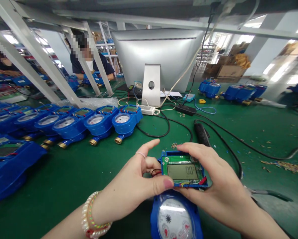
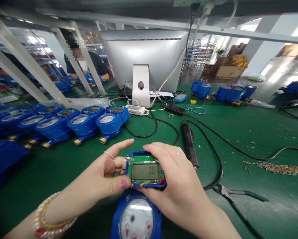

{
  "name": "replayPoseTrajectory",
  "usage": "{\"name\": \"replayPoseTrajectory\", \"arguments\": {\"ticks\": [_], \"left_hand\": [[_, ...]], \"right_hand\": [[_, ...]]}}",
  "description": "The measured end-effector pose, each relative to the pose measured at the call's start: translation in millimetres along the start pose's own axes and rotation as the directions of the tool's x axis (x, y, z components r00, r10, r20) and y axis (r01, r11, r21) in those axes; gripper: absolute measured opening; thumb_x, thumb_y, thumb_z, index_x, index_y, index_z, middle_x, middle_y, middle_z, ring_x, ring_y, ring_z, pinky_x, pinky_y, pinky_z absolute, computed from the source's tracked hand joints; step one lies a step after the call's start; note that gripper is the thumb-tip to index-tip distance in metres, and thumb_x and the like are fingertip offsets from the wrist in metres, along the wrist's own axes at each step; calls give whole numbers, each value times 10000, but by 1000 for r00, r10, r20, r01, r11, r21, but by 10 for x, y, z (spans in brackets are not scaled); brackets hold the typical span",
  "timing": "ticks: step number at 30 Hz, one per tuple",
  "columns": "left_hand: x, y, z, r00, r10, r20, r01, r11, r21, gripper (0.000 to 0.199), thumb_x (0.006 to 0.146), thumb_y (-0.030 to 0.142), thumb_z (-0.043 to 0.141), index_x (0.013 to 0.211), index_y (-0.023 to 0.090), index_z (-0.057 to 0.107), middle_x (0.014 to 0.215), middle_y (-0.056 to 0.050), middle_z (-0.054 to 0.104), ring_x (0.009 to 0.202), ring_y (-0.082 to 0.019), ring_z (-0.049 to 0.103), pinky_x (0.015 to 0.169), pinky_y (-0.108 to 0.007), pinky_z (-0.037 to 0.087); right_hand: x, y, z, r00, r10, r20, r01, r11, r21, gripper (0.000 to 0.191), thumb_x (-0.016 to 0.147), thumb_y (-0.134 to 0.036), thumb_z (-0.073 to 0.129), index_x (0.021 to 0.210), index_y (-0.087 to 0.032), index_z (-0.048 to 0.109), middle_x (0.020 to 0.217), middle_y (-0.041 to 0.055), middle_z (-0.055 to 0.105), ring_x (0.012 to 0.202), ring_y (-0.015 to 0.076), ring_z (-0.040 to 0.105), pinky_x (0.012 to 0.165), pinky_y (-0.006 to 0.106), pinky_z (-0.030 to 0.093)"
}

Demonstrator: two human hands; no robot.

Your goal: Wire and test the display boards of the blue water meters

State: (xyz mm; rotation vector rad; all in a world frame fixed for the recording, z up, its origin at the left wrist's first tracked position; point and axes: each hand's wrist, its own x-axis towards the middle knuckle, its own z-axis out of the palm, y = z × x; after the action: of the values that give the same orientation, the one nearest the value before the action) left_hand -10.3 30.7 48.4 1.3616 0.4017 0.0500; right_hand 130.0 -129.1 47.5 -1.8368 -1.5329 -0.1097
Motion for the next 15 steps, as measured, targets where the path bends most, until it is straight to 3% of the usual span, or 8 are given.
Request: {"name": "replayPoseTrajectory", "arguments": {"ticks": [2,3,8,12,15], "left_hand": [[-32,37,29,1000,-3,4,2,998,70,1125,654,307,841,1474,371,73,879,32,629,728,-128,554,701,-254,448],[-41,63,44,1000,-7,12,6,995,103,1148,633,274,855,1476,380,83,891,37,634,736,-126,568,708,-248,461],[-10,151,118,997,64,35,-70,977,202,617,673,189,809,1234,293,574,1050,0,685,1033,-200,630,853,-261,518],[14,108,143,994,104,20,-106,970,219,627,648,188,820,1219,277,577,1108,-9,668,996,-197,662,839,-258,554],[-2,58,150,995,96,30,-100,972,212,641,656,199,816,1234,281,550,1054,1,676,950,-185,676,809,-243,566]], "right_hand": [[9,-2,-15,1000,14,11,-14,1000,-4,573,768,-216,741,1263,-215,454,1218,39,544,1112,196,500,941,313,424],[16,-4,-21,1000,21,19,-21,1000,-4,582,758,-204,742,1262,-223,451,1214,35,548,1104,198,505,935,317,429],[29,-12,-33,998,37,52,-38,999,10,626,719,-127,710,1273,-246,443,1214,25,563,1098,208,524,931,335,455],[-64,-12,-62,995,67,74,-69,997,22,706,758,-144,678,1382,-251,365,1320,31,510,1207,209,481,1025,332,440],[-199,-27,-121,988,107,113,-116,991,70,795,800,-269,706,1462,-251,266,1444,33,394,1308,215,399,1116,327,353]]}}
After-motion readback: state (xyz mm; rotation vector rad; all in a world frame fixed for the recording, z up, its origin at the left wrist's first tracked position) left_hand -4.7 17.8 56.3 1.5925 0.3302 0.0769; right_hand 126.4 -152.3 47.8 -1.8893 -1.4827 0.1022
